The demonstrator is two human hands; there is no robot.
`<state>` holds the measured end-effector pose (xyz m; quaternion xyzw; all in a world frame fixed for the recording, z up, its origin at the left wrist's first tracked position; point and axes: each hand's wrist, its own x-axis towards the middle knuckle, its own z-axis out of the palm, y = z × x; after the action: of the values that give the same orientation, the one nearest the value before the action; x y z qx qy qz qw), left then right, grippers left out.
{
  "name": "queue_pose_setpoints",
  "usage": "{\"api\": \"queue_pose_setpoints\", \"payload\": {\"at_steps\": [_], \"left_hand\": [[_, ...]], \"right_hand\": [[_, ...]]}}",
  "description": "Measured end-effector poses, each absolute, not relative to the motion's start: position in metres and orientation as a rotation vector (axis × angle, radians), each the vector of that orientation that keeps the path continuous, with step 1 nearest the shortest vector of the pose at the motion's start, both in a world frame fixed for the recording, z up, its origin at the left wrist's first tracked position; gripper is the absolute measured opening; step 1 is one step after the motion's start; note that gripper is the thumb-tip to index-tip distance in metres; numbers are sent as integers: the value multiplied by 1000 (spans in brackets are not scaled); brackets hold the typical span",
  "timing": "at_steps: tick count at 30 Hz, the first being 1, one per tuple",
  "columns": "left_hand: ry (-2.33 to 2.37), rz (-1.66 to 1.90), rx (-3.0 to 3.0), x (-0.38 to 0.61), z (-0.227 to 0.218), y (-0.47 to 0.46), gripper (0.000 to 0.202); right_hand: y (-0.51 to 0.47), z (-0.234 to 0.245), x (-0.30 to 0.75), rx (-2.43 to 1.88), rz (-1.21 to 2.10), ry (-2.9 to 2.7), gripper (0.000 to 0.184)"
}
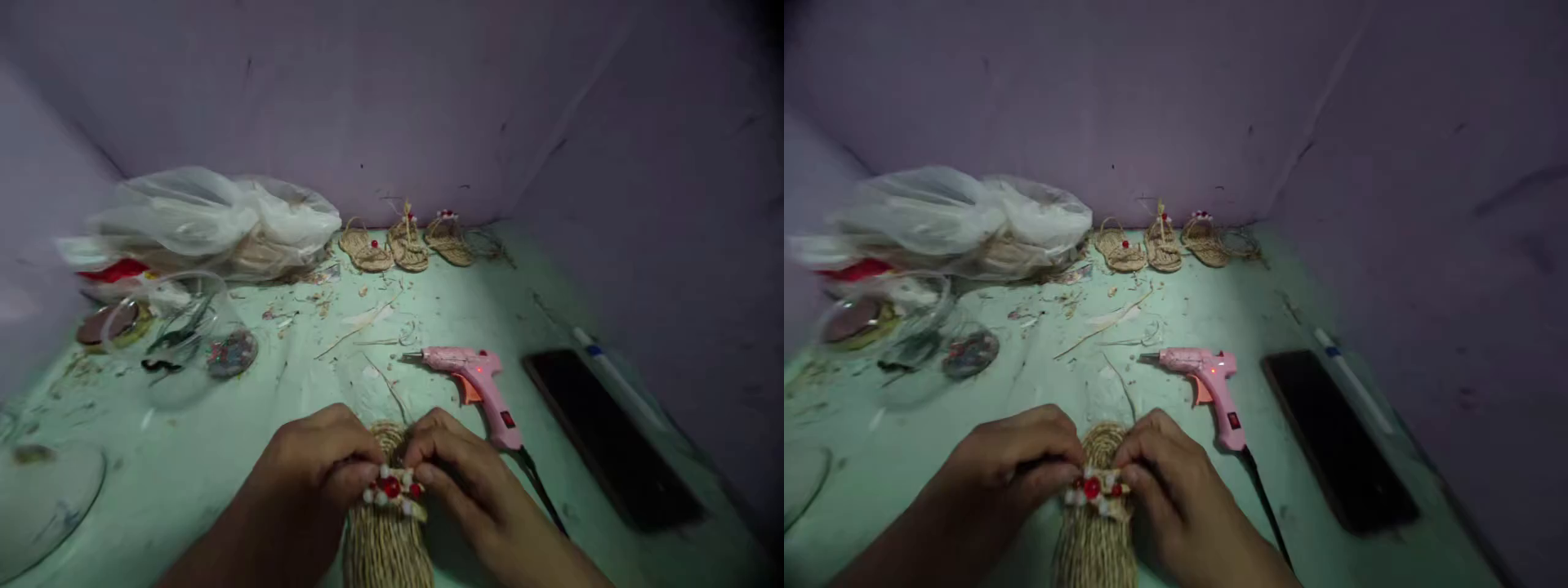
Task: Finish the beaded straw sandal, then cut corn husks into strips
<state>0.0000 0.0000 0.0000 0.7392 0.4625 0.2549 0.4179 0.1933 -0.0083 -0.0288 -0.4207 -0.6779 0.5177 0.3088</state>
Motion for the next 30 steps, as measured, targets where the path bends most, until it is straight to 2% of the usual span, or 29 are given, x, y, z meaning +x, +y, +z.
{"api": "queue_pose_setpoints", "payload": {"at_steps": [9, 21, 30], "left_hand": [[1140, 710, 1847, 3, -4, 1, 18], [1343, 560, 1727, 7, 1, 3, 14], [1266, 583, 1748, 7, -5, 2, 16]], "right_hand": [[-12, -26, 194, -1144, 1391, -1785, 16], [-11, -29, 194, -1152, 1407, -1749, 15], [-11, -29, 193, -1143, 1394, -1760, 16]]}}
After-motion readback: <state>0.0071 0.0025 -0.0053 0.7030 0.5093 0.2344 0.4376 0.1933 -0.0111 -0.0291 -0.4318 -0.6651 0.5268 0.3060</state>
